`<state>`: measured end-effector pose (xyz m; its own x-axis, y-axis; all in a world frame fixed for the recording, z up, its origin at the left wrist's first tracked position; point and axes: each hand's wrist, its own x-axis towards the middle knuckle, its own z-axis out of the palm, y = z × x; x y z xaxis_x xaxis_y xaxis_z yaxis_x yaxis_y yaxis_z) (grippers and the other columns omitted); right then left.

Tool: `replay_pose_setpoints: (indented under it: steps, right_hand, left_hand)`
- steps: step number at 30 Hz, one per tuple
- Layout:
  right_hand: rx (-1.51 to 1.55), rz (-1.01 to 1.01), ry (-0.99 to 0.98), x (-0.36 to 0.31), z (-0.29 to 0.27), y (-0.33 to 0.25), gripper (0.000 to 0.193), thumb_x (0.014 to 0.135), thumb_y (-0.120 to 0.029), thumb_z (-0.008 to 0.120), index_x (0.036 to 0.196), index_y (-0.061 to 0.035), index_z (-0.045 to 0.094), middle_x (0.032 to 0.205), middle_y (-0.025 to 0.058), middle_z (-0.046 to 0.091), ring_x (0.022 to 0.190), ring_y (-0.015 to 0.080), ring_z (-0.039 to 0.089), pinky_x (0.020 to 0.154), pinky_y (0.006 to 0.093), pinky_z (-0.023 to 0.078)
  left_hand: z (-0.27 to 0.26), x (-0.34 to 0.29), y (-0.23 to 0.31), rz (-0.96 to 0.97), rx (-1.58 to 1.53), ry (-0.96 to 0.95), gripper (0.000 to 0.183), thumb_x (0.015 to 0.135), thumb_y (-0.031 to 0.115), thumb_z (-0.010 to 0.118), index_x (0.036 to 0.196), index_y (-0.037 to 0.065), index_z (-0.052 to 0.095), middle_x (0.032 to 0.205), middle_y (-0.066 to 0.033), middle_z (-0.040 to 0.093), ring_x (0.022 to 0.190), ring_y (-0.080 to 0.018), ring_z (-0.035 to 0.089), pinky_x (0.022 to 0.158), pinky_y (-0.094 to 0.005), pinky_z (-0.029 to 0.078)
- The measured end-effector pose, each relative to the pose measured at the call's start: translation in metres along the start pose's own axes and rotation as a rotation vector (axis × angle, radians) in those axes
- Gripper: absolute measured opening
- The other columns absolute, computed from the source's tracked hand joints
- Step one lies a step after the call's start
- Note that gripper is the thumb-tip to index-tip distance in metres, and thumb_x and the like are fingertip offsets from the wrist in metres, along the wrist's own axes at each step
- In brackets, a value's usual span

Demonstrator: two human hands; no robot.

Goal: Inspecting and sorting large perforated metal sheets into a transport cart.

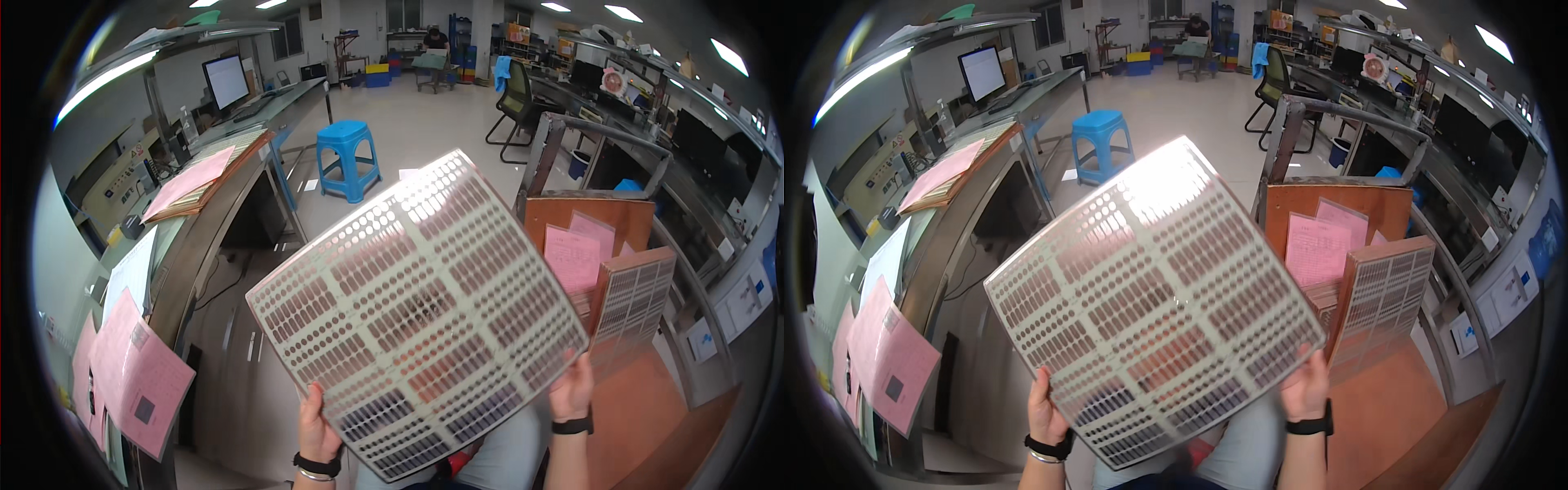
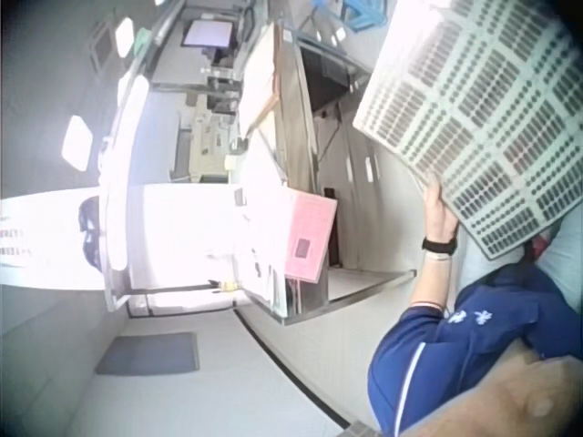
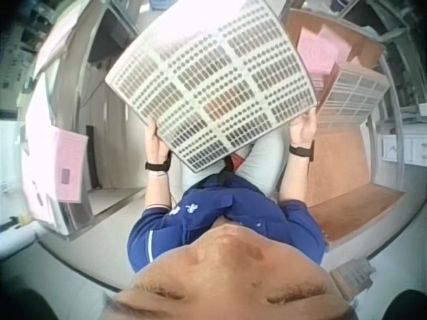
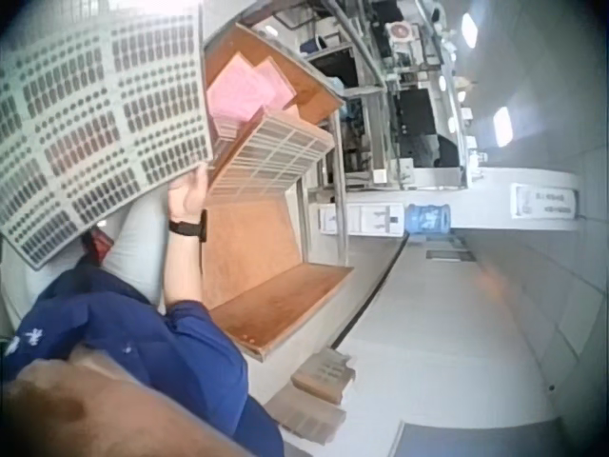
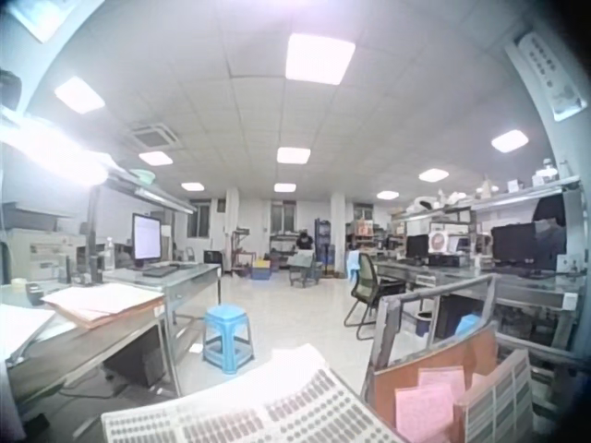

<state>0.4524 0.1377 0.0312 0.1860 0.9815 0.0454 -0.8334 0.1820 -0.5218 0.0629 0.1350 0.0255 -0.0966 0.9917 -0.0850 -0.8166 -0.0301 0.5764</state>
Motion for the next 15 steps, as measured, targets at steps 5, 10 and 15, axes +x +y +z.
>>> replay_pose_setpoints:
  steps: [5, 10, 15]
  right_hand:
    - [-0.346, 0.111, -0.321, 0.002, -0.032, -0.051, 0.049, 0.094, -0.027, 0.049, 0.129, 0.0050, 0.041, 0.113, 0.0130, 0.060, 0.092, 0.0176, 0.061, 0.079, 0.0288, 0.050]
    - [-0.837, 0.132, -0.195, 0.002, 0.015, -0.040, 0.036, 0.092, -0.021, 0.055, 0.119, 0.0014, 0.047, 0.101, 0.0053, 0.061, 0.085, 0.0087, 0.058, 0.074, 0.0226, 0.048]
    - [-0.856, -0.020, -0.185, 0.017, 0.027, -0.032, 0.025, 0.091, -0.018, 0.058, 0.110, -0.0025, 0.051, 0.098, 0.0019, 0.059, 0.087, 0.0080, 0.055, 0.078, 0.0221, 0.044]
  left_hand:
    - [-0.010, -0.004, 0.024, 0.034, 0.171, 0.019, 0.042, 0.093, 0.020, 0.052, 0.127, 0.000, 0.040, 0.121, -0.0116, 0.054, 0.106, -0.0217, 0.056, 0.091, -0.0378, 0.047]
    - [-0.008, -0.005, 0.036, 0.099, 0.133, 0.101, 0.031, 0.096, 0.019, 0.045, 0.122, 0.002, 0.045, 0.118, -0.0087, 0.056, 0.102, -0.0176, 0.058, 0.088, -0.0324, 0.048]
    - [-0.006, -0.004, 0.053, 0.331, 0.296, -0.180, 0.023, 0.097, 0.017, 0.044, 0.116, 0.006, 0.048, 0.117, -0.0058, 0.056, 0.104, -0.0153, 0.056, 0.091, -0.0316, 0.046]
